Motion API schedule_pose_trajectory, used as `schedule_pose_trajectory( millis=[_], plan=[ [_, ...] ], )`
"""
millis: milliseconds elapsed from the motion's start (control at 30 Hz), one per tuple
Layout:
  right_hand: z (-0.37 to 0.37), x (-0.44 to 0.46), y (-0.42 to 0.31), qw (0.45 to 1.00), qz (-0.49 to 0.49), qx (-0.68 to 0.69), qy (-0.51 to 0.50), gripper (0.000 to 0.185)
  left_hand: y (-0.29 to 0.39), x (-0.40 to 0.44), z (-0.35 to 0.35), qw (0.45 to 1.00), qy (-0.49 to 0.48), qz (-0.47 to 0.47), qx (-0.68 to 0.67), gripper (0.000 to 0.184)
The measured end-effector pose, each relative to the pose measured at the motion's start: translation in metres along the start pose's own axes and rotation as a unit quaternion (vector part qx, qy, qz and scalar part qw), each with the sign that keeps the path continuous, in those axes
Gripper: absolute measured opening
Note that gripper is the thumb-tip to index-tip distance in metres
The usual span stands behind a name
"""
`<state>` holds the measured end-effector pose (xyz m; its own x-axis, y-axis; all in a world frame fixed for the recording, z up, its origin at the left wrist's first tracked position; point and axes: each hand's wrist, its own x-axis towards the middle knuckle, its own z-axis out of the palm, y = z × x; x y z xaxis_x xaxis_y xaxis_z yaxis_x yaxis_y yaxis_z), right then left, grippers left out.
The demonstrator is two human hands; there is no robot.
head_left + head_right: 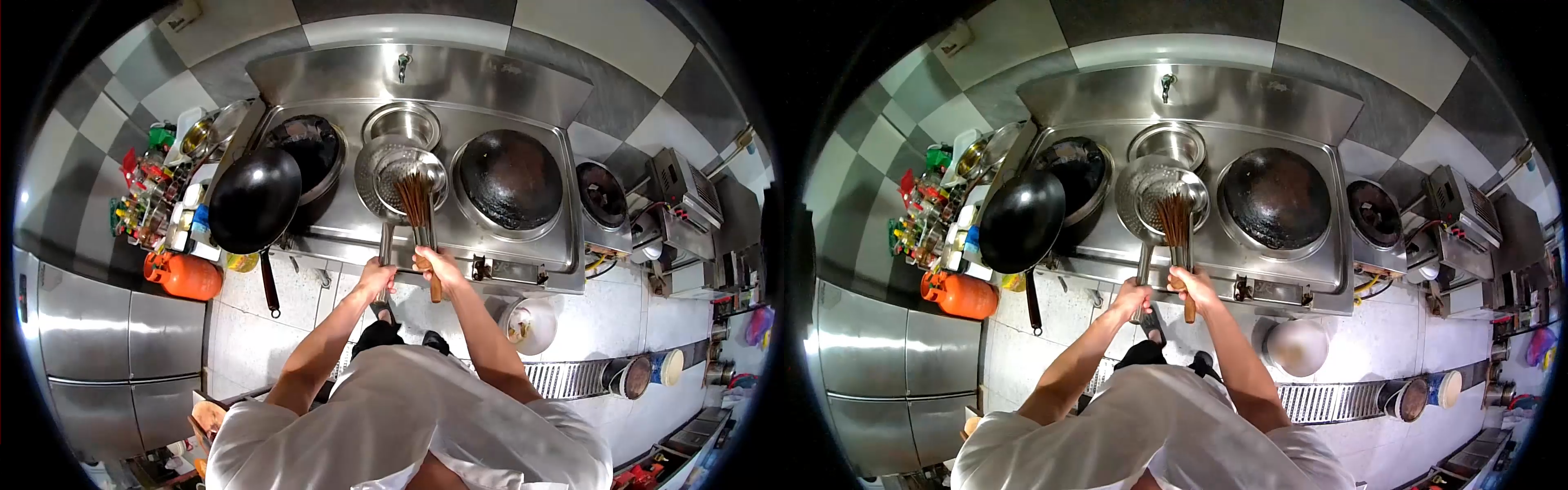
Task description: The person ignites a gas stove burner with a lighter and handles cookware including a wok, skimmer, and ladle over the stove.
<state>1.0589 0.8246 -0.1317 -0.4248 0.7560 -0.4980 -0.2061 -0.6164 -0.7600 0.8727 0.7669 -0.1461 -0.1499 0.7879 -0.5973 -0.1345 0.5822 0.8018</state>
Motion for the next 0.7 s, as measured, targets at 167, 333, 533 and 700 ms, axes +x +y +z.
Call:
schedule_pose_trajectory(
  millis=[167,333,533,700],
  plan=[
    [-0.017,-0.018,0.031,0.999,0.026,0.015,-0.022,0.035,-0.018,-0.013,-0.015,0.989,0.079,0.009,0.126,0.026],
    [-0.022,-0.028,0.039,0.999,0.028,0.015,-0.007,0.033,-0.021,-0.006,-0.035,0.969,0.148,0.061,0.185,0.032],
    [-0.004,-0.072,0.018,0.999,-0.014,0.009,0.033,0.032,0.023,-0.014,-0.063,0.976,0.156,0.128,0.081,0.011],
    [0.006,-0.085,0.012,0.995,-0.090,0.011,0.037,0.032,0.028,-0.025,-0.057,0.993,-0.036,0.071,-0.086,0.008]
  ],
)
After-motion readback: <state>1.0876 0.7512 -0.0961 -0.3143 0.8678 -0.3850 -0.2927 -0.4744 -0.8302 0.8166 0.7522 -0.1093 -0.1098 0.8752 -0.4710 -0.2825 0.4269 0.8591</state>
